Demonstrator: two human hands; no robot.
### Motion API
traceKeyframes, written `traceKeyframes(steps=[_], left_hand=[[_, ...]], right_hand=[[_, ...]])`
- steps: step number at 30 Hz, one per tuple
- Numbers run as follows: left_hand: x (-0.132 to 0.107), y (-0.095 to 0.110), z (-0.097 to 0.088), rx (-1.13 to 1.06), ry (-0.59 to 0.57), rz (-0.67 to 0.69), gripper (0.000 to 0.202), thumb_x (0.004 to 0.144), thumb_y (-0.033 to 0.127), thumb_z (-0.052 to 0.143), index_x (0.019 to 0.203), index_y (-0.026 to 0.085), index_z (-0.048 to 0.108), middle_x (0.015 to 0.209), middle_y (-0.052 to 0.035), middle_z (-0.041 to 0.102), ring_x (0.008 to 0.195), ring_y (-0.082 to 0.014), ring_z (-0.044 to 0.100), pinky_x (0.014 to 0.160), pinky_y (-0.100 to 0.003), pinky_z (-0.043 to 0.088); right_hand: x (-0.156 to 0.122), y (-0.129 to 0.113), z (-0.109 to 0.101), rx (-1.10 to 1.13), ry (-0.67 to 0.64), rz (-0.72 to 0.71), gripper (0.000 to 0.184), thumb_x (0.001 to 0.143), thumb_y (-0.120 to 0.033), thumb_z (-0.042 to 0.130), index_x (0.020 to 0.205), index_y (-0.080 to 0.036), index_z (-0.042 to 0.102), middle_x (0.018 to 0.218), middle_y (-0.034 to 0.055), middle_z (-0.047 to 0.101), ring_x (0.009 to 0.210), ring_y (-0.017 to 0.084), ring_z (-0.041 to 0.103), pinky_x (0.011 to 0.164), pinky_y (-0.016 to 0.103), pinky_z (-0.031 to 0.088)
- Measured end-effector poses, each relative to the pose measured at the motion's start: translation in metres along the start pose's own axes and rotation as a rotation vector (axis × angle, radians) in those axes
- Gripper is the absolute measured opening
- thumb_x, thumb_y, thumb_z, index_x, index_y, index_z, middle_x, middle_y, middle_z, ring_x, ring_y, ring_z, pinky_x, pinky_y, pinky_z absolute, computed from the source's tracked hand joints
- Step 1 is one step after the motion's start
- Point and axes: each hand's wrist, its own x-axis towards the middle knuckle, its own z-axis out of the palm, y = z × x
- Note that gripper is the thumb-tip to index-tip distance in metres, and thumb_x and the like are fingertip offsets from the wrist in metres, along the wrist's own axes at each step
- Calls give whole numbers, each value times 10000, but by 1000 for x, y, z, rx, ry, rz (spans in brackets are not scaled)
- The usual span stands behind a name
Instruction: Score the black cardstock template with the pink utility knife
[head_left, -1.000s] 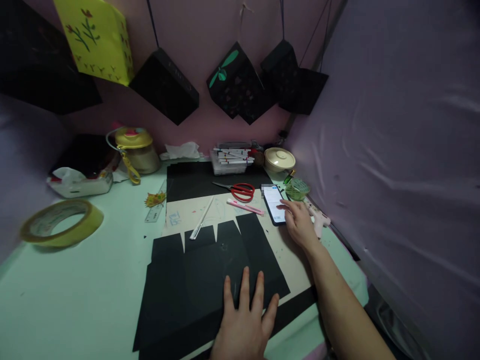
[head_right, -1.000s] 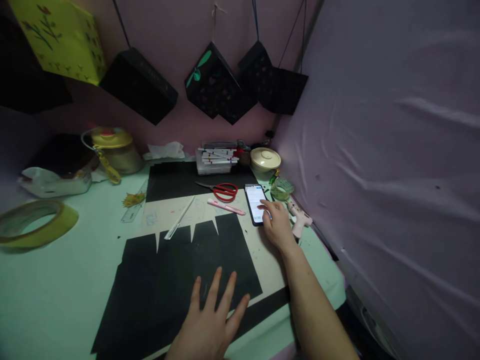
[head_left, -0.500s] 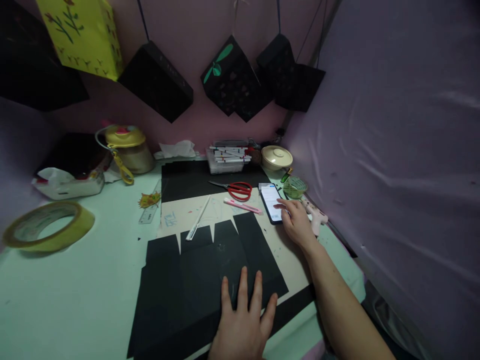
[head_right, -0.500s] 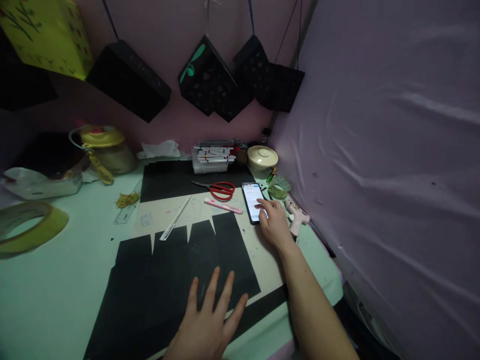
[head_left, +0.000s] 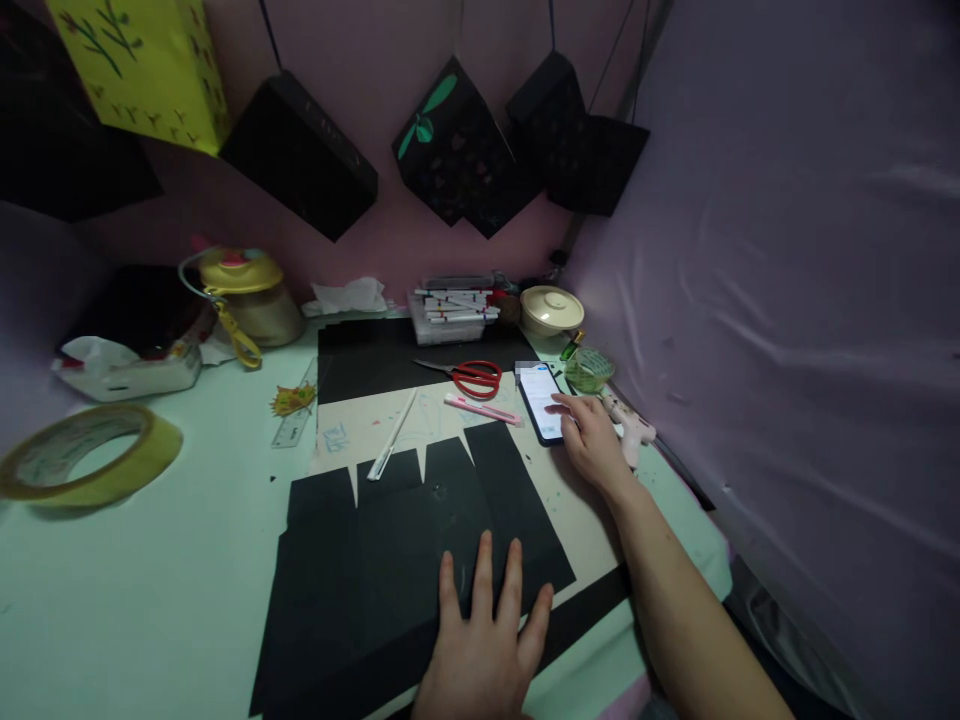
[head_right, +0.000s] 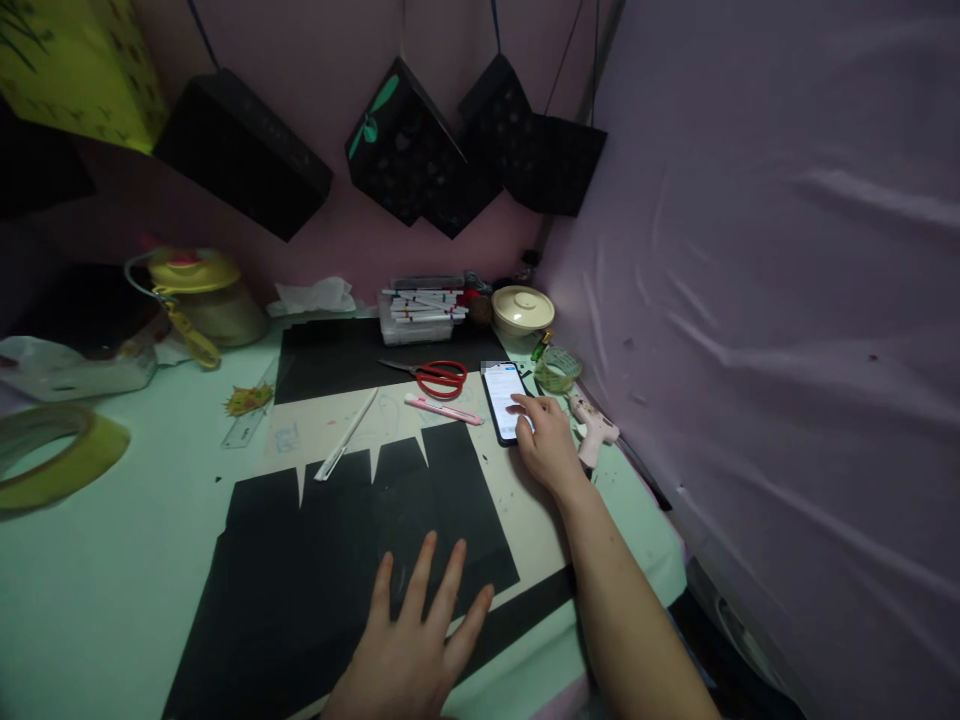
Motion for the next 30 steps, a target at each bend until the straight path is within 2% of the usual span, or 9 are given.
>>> traceKeyframes(steps=[4,9,14,18,25,30], left_hand=[[0,4,-4,26,-20,-62,836,760,797,484,1469,383,328,1553,-151,279,1388,-485,234,960,-751,246],[0,5,-6,33,-37,-67,840,764,797,475,1476,387,302,1563,-132,261,1396,-480,216,971,-750,232],[1,2,-2,8,-39,-20,835,782,785,466,1485,377,278,1553,-151,279,1379,-500,238,944,-751,267],[1,4,-3,25,-24,-69,816,776,780,485,1472,392,309,1555,-146,274,1389,-489,229,963,-758,237],[0,-2,-4,-2,-35,20,871,793,798,415,1508,338,227,1554,-182,247,1376,-516,230,918,-774,277],[1,-4,-9,-52,-67,30,862,805,775,435,1508,314,248,1554,-206,221,1378,-535,200,913,-797,250]], right_hand=[[0,-1,0,-7,-14,-3,388,879,-183,413,1216,-191,607,1050,81,695,1056,263,541,936,445,443],[0,-1,0,2,-15,-4,387,886,-189,413,1220,-205,607,1050,78,697,1056,265,545,934,452,447],[0,-2,0,23,12,4,382,884,-196,418,1212,-196,613,1020,80,696,1029,252,567,925,435,453],[0,-1,0,28,46,22,366,873,-185,425,1181,-194,623,998,81,697,1016,252,573,913,430,457],[1,1,4,28,76,31,348,872,-190,432,1163,-202,622,1018,87,691,1028,256,581,920,435,464],[0,0,4,36,61,31,350,875,-188,424,1161,-193,626,1019,94,686,1031,254,587,920,431,469]])
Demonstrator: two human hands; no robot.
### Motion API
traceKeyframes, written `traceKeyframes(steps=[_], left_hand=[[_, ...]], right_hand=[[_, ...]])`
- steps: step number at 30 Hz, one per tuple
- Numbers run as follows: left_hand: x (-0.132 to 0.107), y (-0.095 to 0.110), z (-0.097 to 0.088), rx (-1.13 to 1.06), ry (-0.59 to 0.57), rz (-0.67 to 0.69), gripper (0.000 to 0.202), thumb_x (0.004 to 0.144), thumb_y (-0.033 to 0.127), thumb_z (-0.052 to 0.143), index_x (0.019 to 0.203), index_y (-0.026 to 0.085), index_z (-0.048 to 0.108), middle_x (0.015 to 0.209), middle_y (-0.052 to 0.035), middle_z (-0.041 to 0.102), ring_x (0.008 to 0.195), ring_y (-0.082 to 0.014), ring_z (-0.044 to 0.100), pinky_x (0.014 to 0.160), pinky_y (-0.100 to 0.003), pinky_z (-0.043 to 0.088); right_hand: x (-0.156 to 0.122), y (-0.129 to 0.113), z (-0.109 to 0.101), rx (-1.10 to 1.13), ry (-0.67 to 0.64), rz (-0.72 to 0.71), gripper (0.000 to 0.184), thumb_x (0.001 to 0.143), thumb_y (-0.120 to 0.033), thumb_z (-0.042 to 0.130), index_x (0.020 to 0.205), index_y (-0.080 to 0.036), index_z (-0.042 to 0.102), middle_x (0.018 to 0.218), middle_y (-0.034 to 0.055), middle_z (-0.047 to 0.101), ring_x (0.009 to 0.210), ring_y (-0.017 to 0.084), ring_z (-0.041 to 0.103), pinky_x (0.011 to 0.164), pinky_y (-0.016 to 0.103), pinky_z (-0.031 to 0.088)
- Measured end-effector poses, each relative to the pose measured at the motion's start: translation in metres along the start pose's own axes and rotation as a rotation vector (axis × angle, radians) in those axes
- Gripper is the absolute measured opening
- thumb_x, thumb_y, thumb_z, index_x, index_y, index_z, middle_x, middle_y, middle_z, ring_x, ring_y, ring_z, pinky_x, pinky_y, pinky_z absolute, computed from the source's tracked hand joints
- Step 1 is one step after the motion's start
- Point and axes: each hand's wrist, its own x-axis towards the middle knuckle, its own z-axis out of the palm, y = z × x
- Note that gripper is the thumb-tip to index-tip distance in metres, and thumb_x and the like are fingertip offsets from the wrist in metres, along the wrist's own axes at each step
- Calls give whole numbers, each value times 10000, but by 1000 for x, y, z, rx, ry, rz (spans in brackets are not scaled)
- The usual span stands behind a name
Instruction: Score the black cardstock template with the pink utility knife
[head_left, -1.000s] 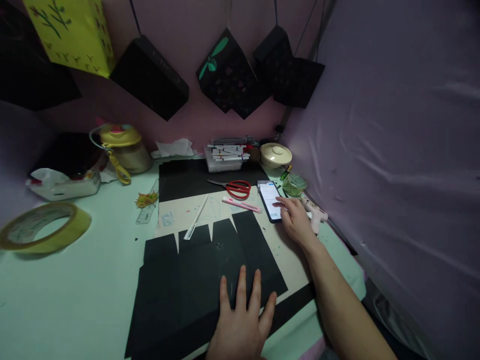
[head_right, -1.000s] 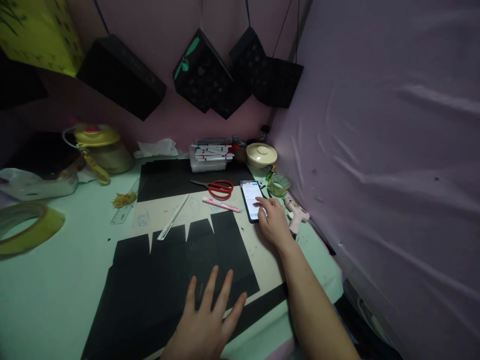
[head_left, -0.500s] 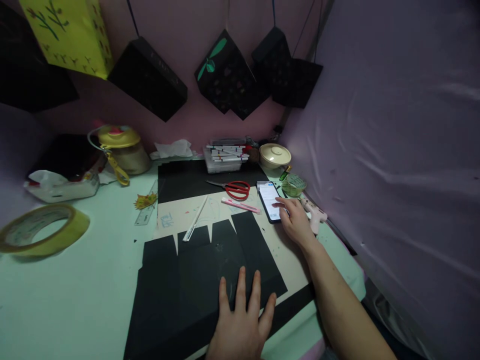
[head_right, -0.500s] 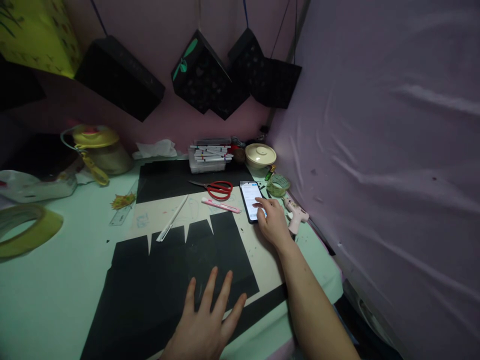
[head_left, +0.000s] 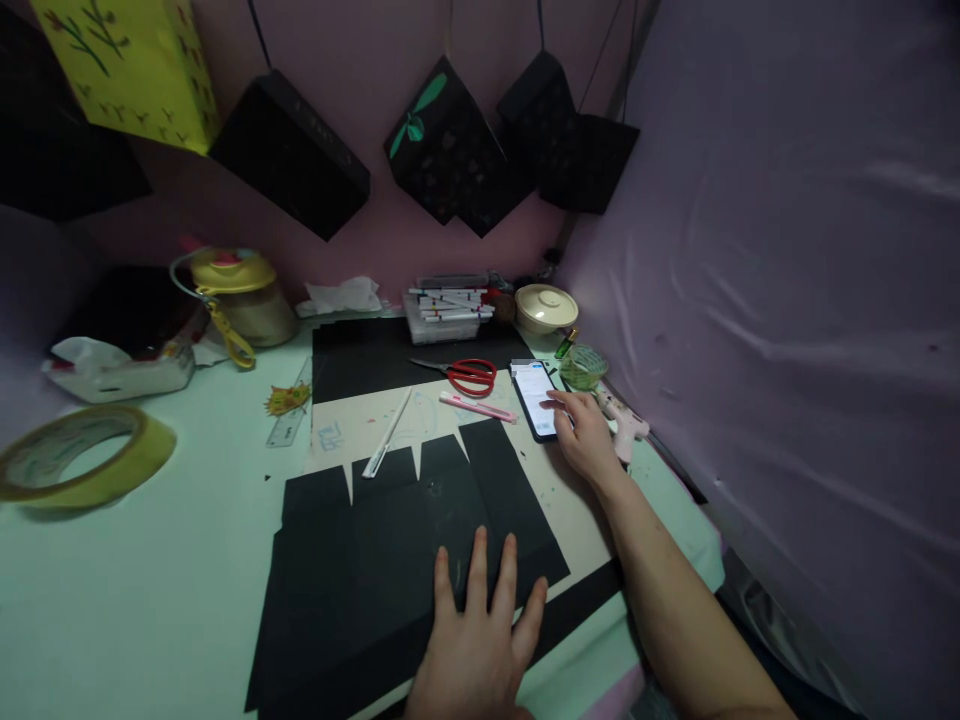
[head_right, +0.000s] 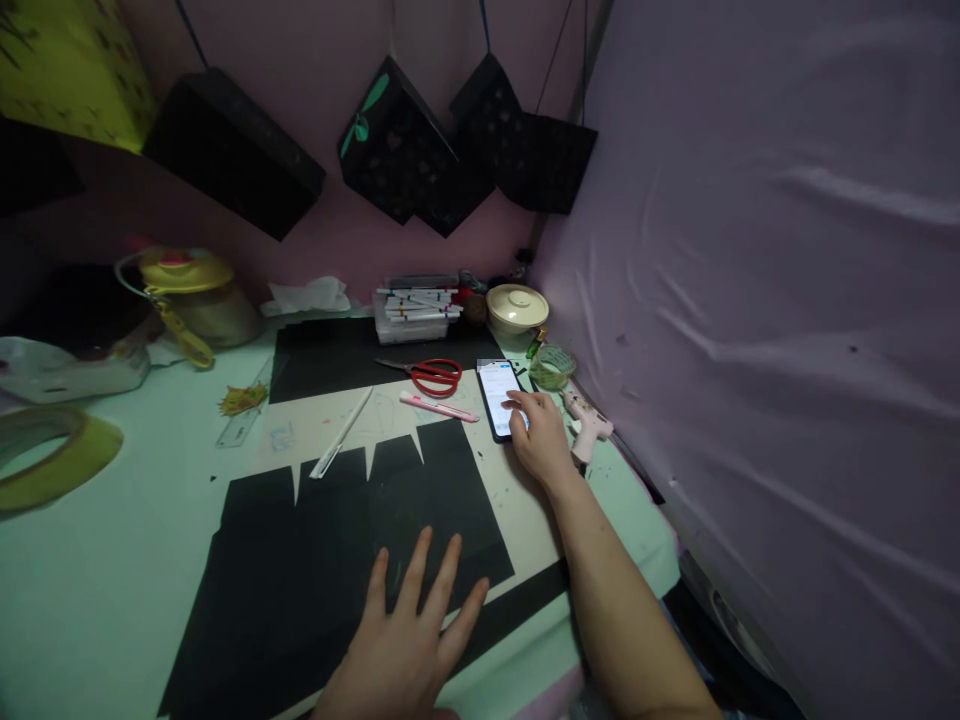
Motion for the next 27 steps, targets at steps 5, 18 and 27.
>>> traceKeyframes(steps=[5,18,27], left_hand=[[0,6,0,-41,-13,-35,891,779,778,478,1506,310,265,1563,-216,190,1395,-526,153,942,-803,190],[0,9,17,33,80,-52,1005,710,845,470,1519,304,219,1581,-215,141,1407,-534,28,951,-819,22],[0,8,27,45,148,-48,1034,686,871,454,1519,309,211,1581,-225,123,1410,-521,-61,959,-794,-72]], right_hand=[[-1,1,-1,16,-15,-9,356,867,-188,433,1161,-189,634,1021,93,689,1038,254,585,929,433,459],[-2,1,-2,-1,-7,-25,352,864,-187,436,1149,-187,643,1020,93,694,1034,257,575,920,435,457],[-1,0,-1,-6,-47,-9,339,859,-174,445,1136,-189,641,1012,84,698,1031,255,563,925,431,455]])
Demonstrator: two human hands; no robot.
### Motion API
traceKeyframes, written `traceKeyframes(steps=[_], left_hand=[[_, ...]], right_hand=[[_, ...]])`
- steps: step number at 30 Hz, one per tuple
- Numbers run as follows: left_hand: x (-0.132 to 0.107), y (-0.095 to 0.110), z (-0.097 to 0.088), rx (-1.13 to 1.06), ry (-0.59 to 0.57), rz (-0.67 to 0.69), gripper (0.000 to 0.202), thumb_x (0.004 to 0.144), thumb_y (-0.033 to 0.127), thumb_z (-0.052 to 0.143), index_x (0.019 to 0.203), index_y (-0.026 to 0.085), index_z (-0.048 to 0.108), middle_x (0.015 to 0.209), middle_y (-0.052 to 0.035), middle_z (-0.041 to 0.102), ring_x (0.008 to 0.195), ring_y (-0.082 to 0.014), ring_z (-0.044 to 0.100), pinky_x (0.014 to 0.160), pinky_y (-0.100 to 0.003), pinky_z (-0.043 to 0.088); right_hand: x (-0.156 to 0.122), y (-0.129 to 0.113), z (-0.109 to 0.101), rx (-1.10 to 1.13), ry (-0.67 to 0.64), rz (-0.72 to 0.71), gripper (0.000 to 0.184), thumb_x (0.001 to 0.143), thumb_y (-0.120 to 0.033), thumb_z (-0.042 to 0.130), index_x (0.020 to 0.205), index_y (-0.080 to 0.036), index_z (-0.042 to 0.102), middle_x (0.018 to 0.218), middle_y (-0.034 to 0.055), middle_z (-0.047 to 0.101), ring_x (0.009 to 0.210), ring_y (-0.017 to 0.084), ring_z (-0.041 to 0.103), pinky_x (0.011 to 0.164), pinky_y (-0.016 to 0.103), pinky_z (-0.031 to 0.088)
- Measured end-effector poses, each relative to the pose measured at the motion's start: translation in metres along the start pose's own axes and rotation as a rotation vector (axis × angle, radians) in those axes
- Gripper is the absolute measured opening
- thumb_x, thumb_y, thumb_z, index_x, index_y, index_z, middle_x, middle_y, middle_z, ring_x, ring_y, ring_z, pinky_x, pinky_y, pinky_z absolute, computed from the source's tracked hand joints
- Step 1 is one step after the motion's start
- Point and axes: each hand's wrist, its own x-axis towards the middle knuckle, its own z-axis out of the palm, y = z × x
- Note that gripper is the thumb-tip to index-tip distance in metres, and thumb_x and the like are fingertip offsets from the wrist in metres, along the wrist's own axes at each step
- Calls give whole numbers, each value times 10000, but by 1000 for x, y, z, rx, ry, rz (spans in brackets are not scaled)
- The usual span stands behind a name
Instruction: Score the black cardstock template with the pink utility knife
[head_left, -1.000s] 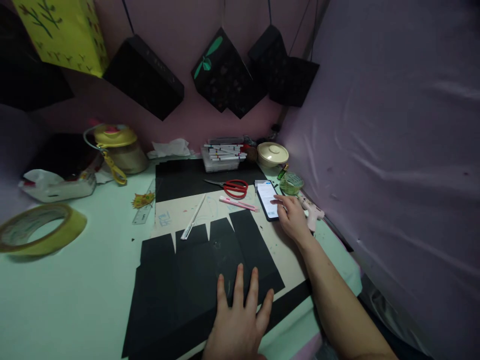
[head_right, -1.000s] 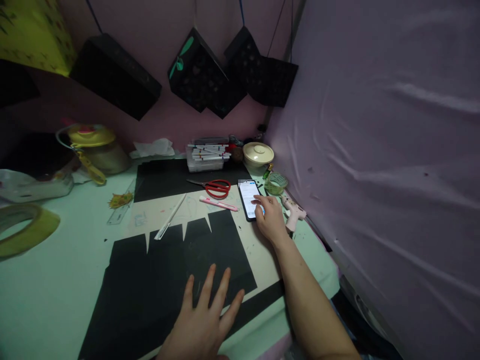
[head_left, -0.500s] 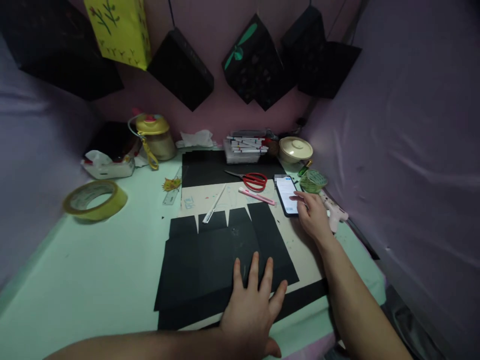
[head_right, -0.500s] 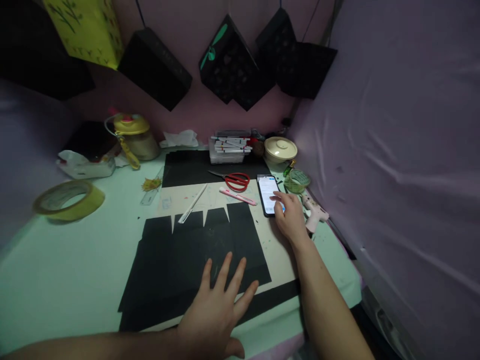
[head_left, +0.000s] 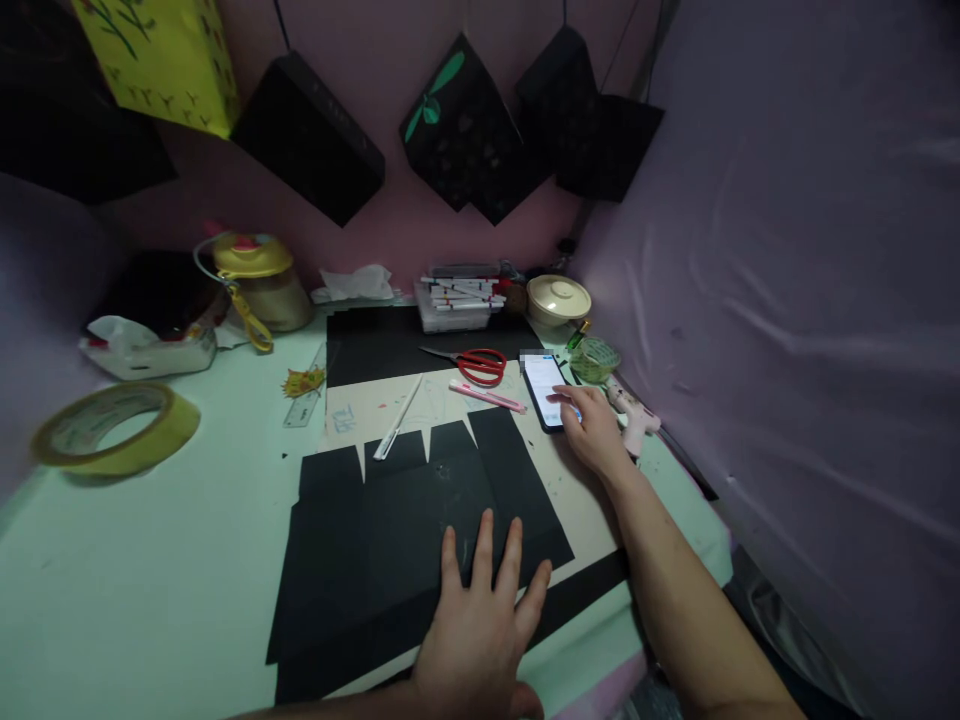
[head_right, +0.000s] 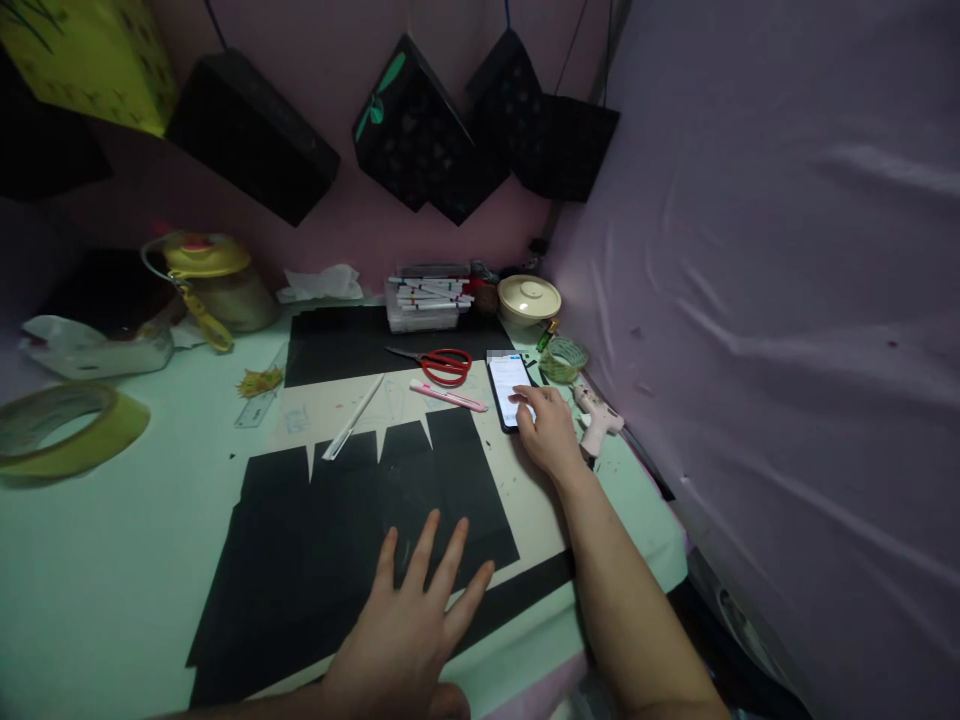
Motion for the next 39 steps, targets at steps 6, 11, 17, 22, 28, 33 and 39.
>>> traceKeyframes(steps=[6,11,17,22,28,33,39], left_hand=[[0,-1,-1,-3,-5,-1,1030,691,861,466,1521,313,199,1583,-223,119,1411,-516,-75,956,-797,-66],[1,-2,-4,-24,-53,7,1035,695,852,480,1525,313,174,1586,-217,109,1412,-521,-42,958,-803,-34],[2,-3,-11,1,-81,2,1075,661,787,611,1523,314,174,1584,-216,111,1411,-525,-25,964,-803,-5],[2,-3,-12,20,-82,5,1048,675,772,611,1519,313,194,1582,-215,126,1410,-526,-22,962,-805,4],[1,-2,-6,78,-73,-3,1104,636,730,675,1522,333,150,1591,-192,118,1410,-520,-61,968,-795,-33],[1,-3,-4,65,-76,0,1104,639,743,659,1523,332,140,1590,-200,110,1406,-525,-70,958,-796,-51],[1,-5,-5,25,-77,13,1069,671,759,616,1524,325,140,1586,-219,99,1409,-525,-42,955,-800,-28]], right_hand=[[0,0,0,2,17,-7,336,862,-167,439,1134,-188,637,999,79,702,1014,246,573,905,406,456],[1,-3,-2,26,125,-6,354,855,-142,431,1151,-188,619,1028,77,695,1015,230,585,913,390,448],[2,3,-9,-43,256,52,311,840,-151,435,1057,-181,655,951,78,716,985,240,578,910,385,440],[2,11,-13,-90,261,128,313,811,-143,432,1007,-179,672,956,81,723,978,245,571,901,379,431],[2,16,-20,-161,177,185,305,767,-134,433,938,-183,681,863,69,726,903,240,583,855,359,433],[-2,15,-25,-211,85,158,243,754,-155,465,806,-201,698,846,69,708,886,232,602,847,351,430],[-2,14,-24,-247,72,149,247,768,-149,460,827,-198,694,850,66,705,877,223,606,837,343,432]])
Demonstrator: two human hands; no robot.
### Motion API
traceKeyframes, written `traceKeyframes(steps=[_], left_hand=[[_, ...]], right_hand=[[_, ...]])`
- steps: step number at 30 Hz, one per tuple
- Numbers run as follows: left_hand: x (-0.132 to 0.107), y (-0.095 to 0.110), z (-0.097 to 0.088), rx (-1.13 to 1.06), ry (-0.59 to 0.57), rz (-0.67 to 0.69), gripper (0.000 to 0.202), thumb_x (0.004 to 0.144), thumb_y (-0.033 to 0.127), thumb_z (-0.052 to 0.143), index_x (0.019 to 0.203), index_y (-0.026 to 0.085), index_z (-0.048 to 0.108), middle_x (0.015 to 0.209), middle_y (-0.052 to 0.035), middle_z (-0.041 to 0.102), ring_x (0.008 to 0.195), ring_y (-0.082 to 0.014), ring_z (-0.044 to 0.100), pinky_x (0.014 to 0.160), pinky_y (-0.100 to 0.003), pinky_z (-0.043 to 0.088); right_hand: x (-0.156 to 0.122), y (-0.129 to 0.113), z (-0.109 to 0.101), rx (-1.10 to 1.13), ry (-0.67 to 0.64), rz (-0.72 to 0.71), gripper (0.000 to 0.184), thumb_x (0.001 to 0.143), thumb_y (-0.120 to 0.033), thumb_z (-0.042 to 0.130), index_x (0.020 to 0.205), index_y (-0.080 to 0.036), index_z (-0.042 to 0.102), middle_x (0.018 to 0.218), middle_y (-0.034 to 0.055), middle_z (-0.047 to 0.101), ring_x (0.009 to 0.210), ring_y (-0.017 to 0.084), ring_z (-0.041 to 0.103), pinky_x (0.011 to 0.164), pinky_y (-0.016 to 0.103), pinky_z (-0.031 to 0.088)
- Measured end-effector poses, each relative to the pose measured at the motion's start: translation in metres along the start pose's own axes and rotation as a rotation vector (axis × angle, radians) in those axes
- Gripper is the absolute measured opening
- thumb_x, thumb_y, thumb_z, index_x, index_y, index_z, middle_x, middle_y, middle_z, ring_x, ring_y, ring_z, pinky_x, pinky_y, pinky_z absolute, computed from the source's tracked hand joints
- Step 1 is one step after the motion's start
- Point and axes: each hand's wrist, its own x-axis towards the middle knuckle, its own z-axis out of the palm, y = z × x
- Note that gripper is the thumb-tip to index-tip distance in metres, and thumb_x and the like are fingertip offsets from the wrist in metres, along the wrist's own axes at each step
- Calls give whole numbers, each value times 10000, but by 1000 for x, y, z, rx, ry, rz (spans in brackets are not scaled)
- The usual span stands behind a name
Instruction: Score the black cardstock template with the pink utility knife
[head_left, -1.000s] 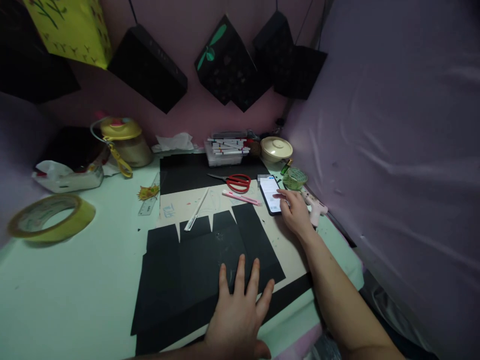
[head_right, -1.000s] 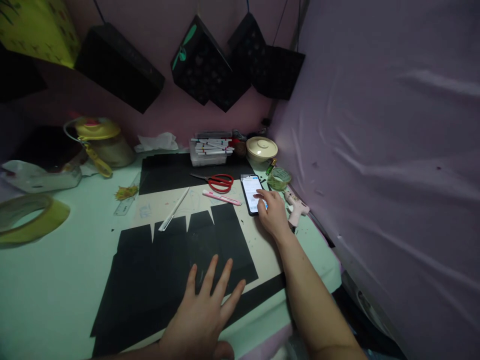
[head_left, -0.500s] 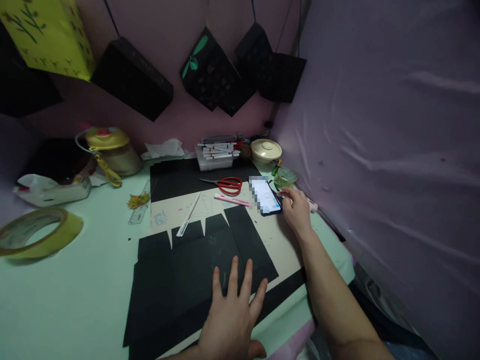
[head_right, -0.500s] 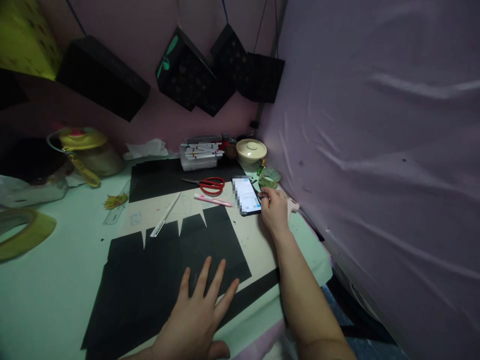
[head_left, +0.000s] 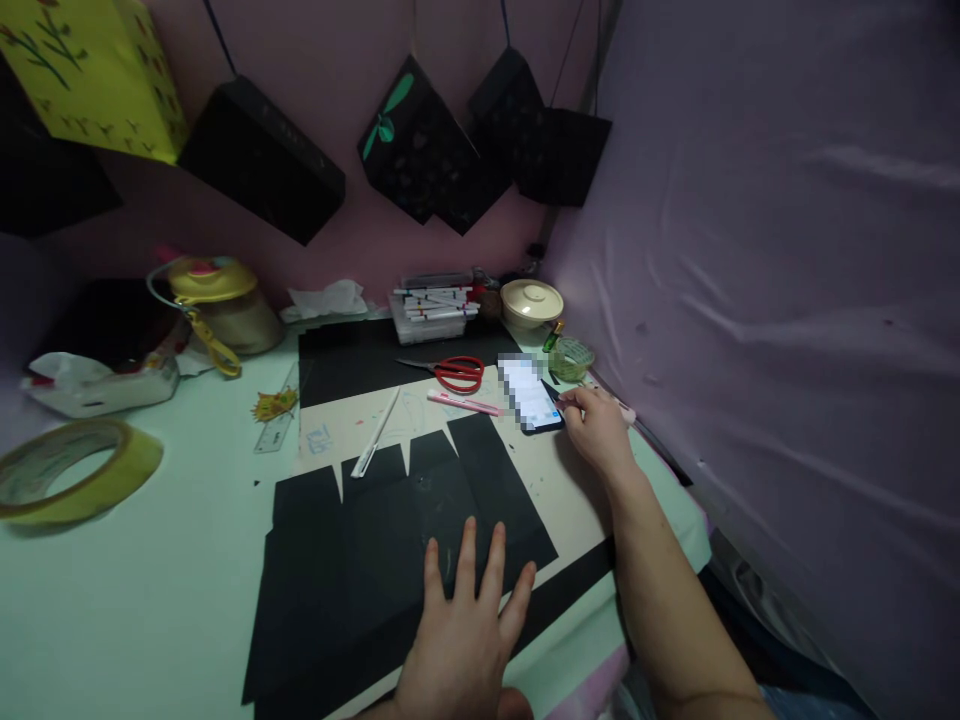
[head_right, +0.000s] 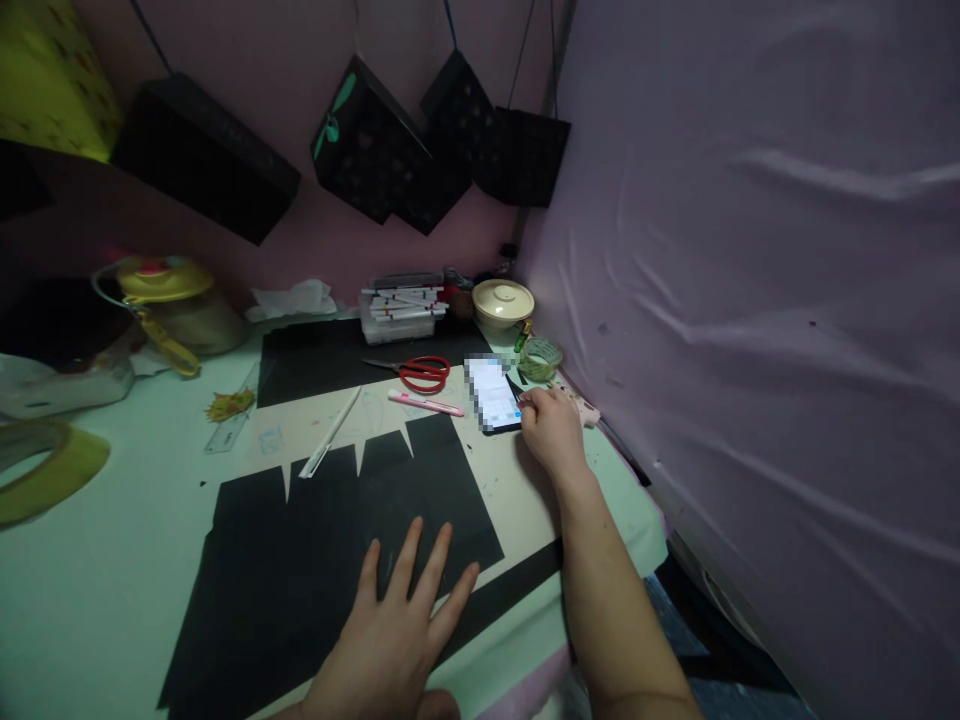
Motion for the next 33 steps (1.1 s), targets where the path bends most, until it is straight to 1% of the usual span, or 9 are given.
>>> traceKeyframes(steps=[3,6,12,17,21,24,27,30,33], left_hand=[[0,0,-2,1,-6,2,1045,690,769,586,1524,322,143,1585,-220,100,1410,-525,-27,961,-797,-2],[0,2,-3,39,-3,-16,1085,661,746,635,1524,327,129,1587,-211,104,1409,-527,-34,962,-798,-4],[0,2,-2,37,-27,-3,1103,663,724,655,1526,326,95,1589,-206,103,1408,-530,-23,958,-806,20],[0,1,-1,36,-21,-5,1104,651,714,676,1525,325,124,1585,-211,107,1407,-533,-14,958,-806,20],[1,0,-11,-7,-46,-5,1023,705,749,606,1520,324,157,1579,-214,120,1406,-533,48,957,-811,81],[2,-3,-18,-75,-115,12,970,737,820,479,1516,329,172,1576,-204,148,1404,-527,100,948,-806,163],[2,-4,-19,-64,-101,18,989,736,804,506,1518,323,140,1574,-208,143,1399,-536,97,939,-817,160],[2,-3,-17,-35,-103,28,1005,735,757,568,1519,322,115,1574,-206,143,1394,-542,111,930,-815,186],[2,-2,-17,28,-118,-6,1003,721,684,657,1513,351,139,1574,-183,165,1396,-530,137,942,-797,208]], right_hand=[[0,0,0,-4,3,-14,237,770,-147,465,810,-208,691,846,64,705,870,225,606,831,348,434],[-1,-1,-1,-20,6,-23,235,770,-144,466,791,-214,689,823,58,704,851,226,607,816,350,435],[-1,-3,-4,-69,-43,-13,219,759,-146,481,758,-213,690,796,62,709,800,230,618,761,339,431],[-2,-3,-2,-48,-70,-12,231,770,-141,470,788,-204,692,823,62,724,817,228,638,778,338,443],[0,-6,-6,-12,-16,-4,264,767,-127,465,883,-197,692,893,74,728,879,239,637,823,354,453],[11,-11,-13,45,-18,-37,355,757,-111,456,1027,-193,671,969,81,724,944,250,619,851,364,456],[32,-14,-14,55,-120,-136,425,762,-98,453,1131,-204,635,1032,65,718,1018,256,581,880,369,444],[52,-9,-2,-1,-229,-204,452,752,-66,446,1144,-201,628,1051,55,720,1033,262,555,894,384,434],[65,0,16,-10,-283,-239,454,737,-35,452,1111,-207,644,1006,42,735,1007,248,562,888,380,438]])
